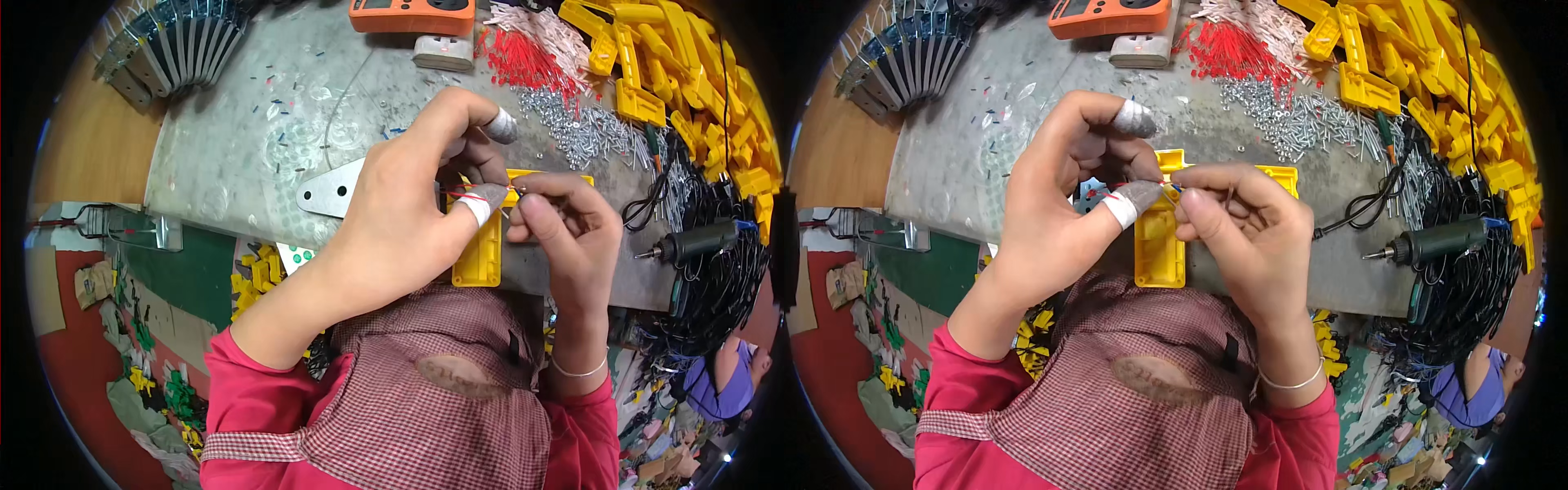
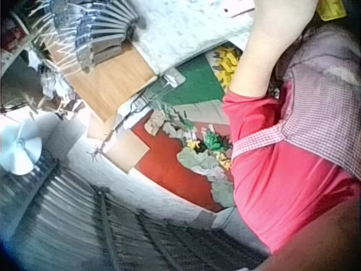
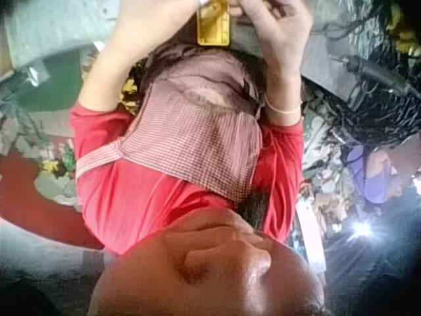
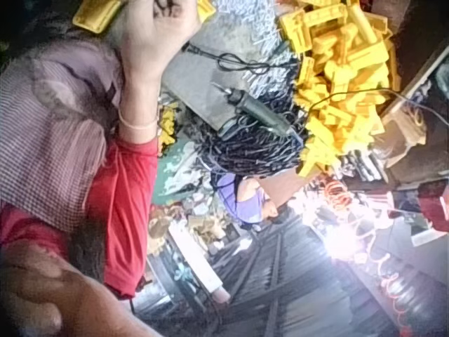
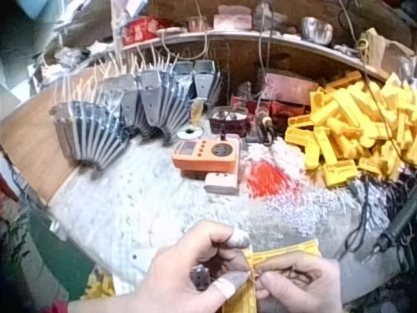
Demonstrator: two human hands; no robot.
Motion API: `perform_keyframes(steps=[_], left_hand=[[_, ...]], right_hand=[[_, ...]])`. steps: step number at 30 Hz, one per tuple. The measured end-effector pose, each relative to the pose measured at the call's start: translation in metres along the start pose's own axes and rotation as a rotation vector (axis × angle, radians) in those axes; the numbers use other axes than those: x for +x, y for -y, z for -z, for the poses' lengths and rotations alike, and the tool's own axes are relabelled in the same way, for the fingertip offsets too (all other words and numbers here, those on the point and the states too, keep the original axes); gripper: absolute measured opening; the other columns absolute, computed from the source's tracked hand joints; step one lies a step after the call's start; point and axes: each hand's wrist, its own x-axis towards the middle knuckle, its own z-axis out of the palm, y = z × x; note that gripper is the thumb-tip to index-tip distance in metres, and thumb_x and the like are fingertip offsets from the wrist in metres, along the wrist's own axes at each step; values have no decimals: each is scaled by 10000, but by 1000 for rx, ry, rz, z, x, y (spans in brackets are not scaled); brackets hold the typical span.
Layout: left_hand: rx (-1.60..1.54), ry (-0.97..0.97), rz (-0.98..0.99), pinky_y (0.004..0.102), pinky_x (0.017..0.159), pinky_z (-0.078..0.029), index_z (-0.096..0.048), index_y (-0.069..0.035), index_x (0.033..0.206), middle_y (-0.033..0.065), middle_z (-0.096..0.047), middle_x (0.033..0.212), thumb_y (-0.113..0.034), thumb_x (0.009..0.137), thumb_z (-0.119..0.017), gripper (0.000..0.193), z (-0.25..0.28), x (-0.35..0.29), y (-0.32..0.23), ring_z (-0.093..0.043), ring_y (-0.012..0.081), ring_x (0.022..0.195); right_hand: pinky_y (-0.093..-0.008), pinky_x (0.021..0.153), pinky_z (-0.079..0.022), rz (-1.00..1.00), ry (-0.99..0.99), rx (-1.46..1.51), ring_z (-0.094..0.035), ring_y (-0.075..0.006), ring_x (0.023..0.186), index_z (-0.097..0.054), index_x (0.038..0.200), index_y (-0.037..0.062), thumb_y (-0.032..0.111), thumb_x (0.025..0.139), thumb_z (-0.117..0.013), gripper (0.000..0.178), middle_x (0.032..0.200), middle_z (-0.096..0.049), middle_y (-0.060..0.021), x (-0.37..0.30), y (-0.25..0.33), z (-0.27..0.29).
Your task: The person assembles heating tools by connecting wires, soldering the electrical joints with a soldering iron, fitting metal components into plastic casing handles, and fastening the housing together using an electric screwdriver.
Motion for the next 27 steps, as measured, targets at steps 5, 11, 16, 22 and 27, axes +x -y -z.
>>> perform_keyframes(steps=[5, 11, 16, 22, 27], left_hand=[[75, -7, -118, 241, 726, -493, -488, -24, 1142, 54, -619, 892, 66, 775, -625, 402, 2, 3, 10, -616, 104, 821], [196, -37, -303, 285, 656, -524, -549, -50, 1221, 66, -622, 905, 57, 764, -625, 475, -1, -2, 6, -644, 174, 753], [629, 47, -711, 334, 596, -510, -571, -60, 1160, 81, -624, 918, -116, 752, -624, 414, -8, -8, 1, -641, 221, 751], [181, -26, -345, 426, 628, -507, -534, -35, 1177, 133, -638, 960, 42, 711, -571, 474, -7, -5, 3, -629, 365, 802], [351, -24, -527, 371, 565, -487, -549, -57, 1151, 86, -596, 829, -73, 736, -634, 424, -5, 2, 6, -614, 274, 687]], right_hand=[[-176, 594, -467, 55, -20, -153, -584, -59, 654, -656, 958, -54, 26, 865, -656, 122, 777, -647, -43, 7, 4, -4], [-183, 537, -397, -101, -37, -230, -523, -47, 592, -637, 876, -29, 40, 821, -675, 96, 730, -616, -12, 8, 19, -4], [-181, 448, -335, -452, 128, 12, -462, -42, 489, -575, 772, 21, 100, 856, -564, 116, 625, -531, 15, 21, 16, 16], [-271, 518, -417, 550, 53, -943, -579, -157, 582, -595, 858, -15, 10, 802, -620, 66, 664, -557, -70, -4, 19, -1], [-228, 430, -364, -285, 13, -368, -508, -112, 459, -569, 759, -8, 77, 853, -592, 129, 628, -570, -40, 5, 25, 3]])
